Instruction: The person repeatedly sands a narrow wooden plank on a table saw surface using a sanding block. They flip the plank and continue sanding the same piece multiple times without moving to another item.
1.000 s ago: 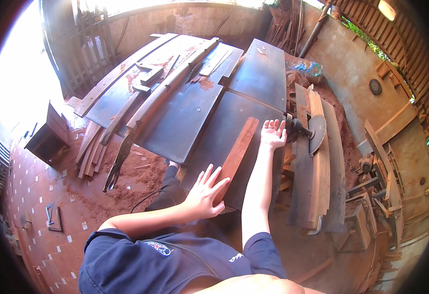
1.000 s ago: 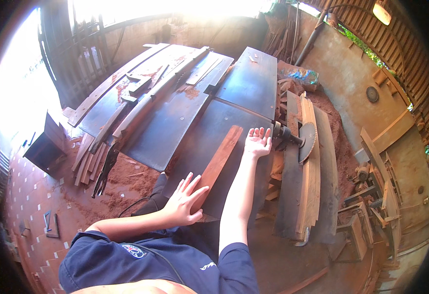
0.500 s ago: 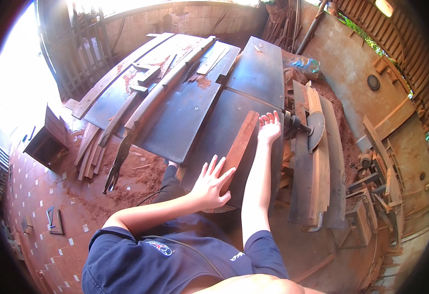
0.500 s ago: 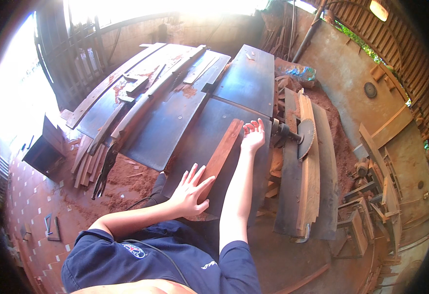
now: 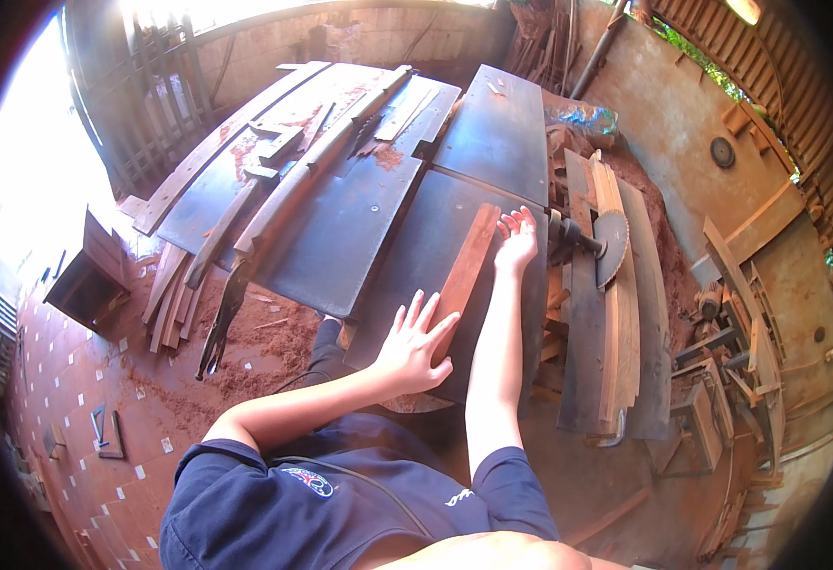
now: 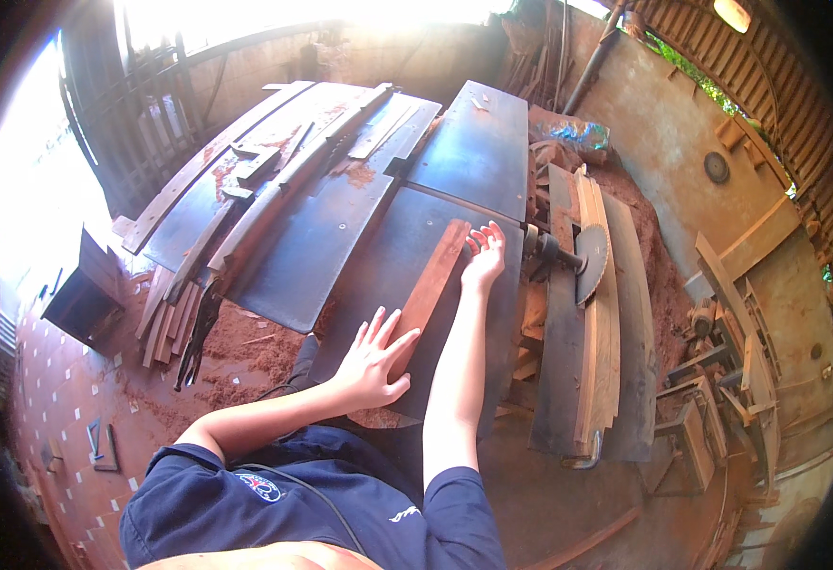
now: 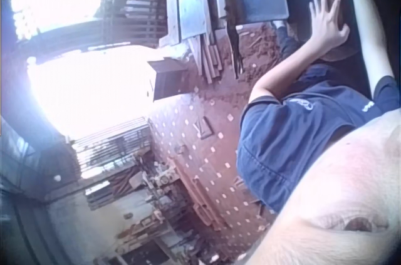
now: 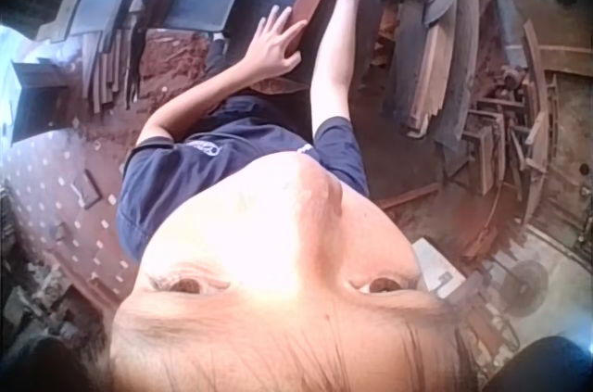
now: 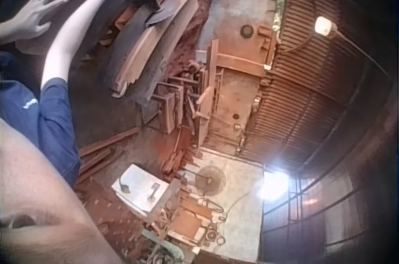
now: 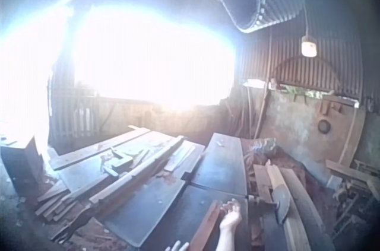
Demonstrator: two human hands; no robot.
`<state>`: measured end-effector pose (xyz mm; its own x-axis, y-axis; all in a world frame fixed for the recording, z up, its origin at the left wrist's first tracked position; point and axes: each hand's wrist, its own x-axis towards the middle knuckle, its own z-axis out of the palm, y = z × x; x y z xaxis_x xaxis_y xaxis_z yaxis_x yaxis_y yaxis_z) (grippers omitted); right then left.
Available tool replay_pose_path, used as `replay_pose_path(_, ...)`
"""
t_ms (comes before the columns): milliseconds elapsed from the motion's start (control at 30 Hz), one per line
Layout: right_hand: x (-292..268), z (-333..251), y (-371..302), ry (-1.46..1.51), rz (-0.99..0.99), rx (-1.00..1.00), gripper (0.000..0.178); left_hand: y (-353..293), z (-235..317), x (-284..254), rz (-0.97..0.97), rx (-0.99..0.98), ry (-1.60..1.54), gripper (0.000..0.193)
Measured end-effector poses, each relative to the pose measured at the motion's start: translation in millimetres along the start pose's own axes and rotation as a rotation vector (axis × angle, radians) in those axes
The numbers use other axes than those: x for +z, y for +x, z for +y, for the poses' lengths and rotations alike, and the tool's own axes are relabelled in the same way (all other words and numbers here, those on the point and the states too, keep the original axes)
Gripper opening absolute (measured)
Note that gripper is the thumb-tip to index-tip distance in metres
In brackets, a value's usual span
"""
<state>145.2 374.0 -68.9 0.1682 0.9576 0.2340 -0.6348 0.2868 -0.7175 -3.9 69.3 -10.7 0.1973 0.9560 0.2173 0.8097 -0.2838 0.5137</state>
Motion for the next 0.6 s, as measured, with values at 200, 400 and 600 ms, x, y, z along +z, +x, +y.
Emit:
replay_pose_path(200, 0.7, 0.4, -1.8, 0.030, -0.011, 0.013, 0.041, 9.8, -2.1, 3.8, 0.006, -0.010, 0.000, 0.077)
replay_pose_path(400, 0.4, -0.2, -1.1, 0.015, -0.029, 0.003, 0.043, 27.6, -2.3, 9.3, 0.004, -0.031, 0.002, 0.078)
replay_pose_path(600, 1.8, -2.0, -1.7, 0.054, -0.008, 0.022, 0.042, 60.4, -7.5, 18.3, -0.014, -0.054, 0.055, 0.080)
